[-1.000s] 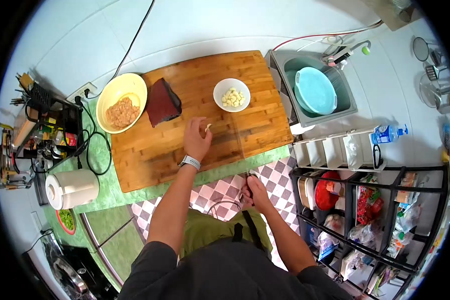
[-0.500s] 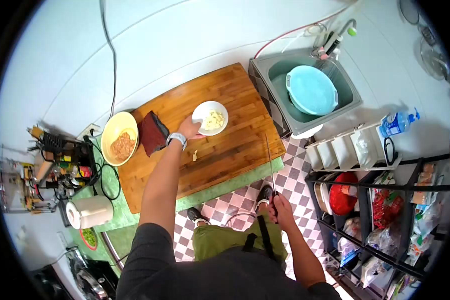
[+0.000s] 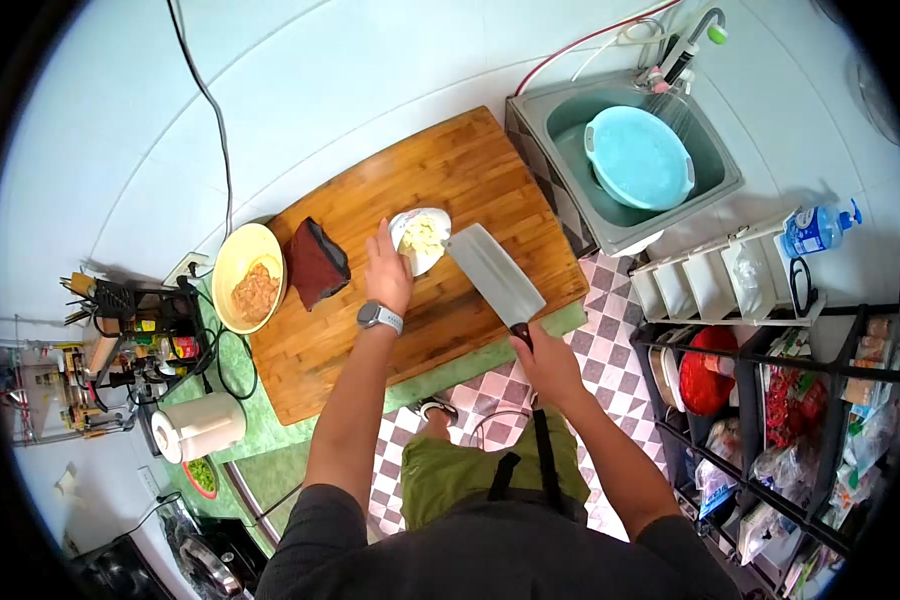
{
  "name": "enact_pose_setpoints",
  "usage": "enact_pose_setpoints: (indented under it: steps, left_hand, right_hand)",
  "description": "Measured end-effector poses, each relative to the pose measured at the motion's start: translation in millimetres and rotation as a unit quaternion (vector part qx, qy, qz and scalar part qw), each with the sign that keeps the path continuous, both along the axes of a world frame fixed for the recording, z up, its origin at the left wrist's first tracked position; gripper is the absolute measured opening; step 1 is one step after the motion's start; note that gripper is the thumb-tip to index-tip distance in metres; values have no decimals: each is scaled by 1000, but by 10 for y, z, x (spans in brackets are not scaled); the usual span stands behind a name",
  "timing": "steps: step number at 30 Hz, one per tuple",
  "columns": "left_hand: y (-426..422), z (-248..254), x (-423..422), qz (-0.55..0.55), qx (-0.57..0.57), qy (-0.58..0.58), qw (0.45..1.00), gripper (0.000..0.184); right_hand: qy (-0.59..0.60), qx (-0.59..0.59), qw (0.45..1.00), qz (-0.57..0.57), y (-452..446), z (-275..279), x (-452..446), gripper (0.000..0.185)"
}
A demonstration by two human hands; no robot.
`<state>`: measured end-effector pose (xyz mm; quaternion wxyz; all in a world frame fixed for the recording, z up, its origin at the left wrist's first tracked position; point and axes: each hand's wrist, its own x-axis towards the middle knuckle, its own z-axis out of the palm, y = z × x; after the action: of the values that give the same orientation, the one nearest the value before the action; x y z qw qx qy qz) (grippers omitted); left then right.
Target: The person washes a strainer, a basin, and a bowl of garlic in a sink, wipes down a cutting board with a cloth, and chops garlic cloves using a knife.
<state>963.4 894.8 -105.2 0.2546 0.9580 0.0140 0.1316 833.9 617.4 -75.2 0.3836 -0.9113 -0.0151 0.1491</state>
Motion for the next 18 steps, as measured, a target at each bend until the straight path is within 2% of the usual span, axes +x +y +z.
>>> enact_pose_setpoints:
  steps: [3,5,8,13,18]
  left_hand:
    - [13,26,-34,19,26,19,999,69]
    - [52,54,-31,10,27,27,999,70]
    - [67,114,-55,8,25,42,999,72]
    - [31,313,-70,-7,38,23,999,76]
    - [15,254,4,-68,98,0,993,72]
  right_hand:
    - [3,-48,999,5,291,-108,18,37]
    - [-55,-95,994,5,424,-182,-12,38]
    - [-24,-118,993,-9,522,-211,-66,37]
    - [-27,-116,993,-15,483,-206,-172,36]
    - [-55,-92,994,-27,468,-324,-196,37]
